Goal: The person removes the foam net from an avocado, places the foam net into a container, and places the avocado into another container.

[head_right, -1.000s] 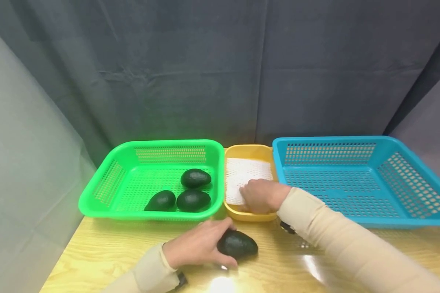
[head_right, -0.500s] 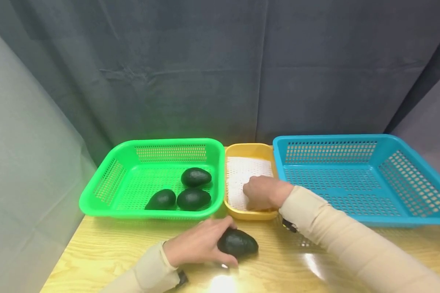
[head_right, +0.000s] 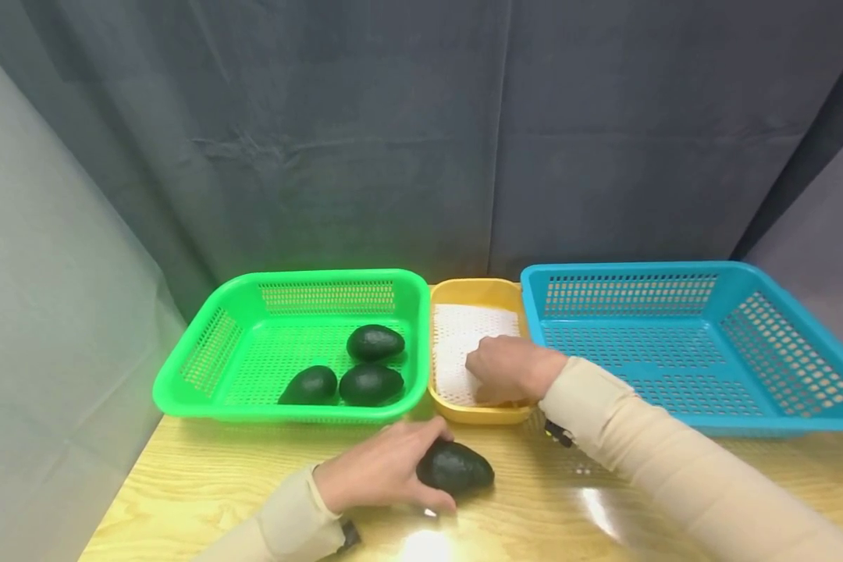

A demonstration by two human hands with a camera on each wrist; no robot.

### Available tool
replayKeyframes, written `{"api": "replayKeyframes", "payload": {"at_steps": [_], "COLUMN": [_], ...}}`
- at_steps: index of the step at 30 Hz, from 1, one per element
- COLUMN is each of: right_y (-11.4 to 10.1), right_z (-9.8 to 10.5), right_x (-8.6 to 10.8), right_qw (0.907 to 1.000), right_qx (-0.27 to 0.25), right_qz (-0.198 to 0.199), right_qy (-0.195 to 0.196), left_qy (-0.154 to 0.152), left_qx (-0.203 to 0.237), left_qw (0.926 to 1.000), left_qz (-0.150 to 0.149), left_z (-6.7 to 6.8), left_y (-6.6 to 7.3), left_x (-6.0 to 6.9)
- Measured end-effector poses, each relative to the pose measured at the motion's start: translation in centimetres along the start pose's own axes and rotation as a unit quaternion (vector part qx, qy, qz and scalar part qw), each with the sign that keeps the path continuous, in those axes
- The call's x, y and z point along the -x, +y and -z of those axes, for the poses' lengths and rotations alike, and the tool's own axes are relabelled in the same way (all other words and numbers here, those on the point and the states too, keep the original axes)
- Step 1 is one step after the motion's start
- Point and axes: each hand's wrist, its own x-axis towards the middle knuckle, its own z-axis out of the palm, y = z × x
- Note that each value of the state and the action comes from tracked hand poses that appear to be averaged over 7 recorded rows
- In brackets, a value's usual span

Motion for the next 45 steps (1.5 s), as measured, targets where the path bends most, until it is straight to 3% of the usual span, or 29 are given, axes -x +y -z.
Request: {"api": "replayKeyframes", "payload": {"at_steps": [18,33,45], "right_y": [-0.7,-1.1,-1.2], "right_z": [1.1,3.1,2.7], "right_x": [1.3,3.1,4.2], "right_qw": [0.9959,0.9944,0.9769], "right_qx": [0.055,0.056,0.102], "right_qz": [0.042,0.025,0.062], "right_qy": [0.059,0.086,0.177], "left_qy": [0.007,0.015,0.03], "left_qx": [-0.003,-0.013,0.006], "left_qw": [0.9999,0.9994,0.9993], "left_qz": [-0.012,-0.026,-0.021], "left_z": [-0.1,0.0,0.5], "left_y": [0.1,0.2,0.0], "left_x": [0.0,-0.1,-0.2]}}
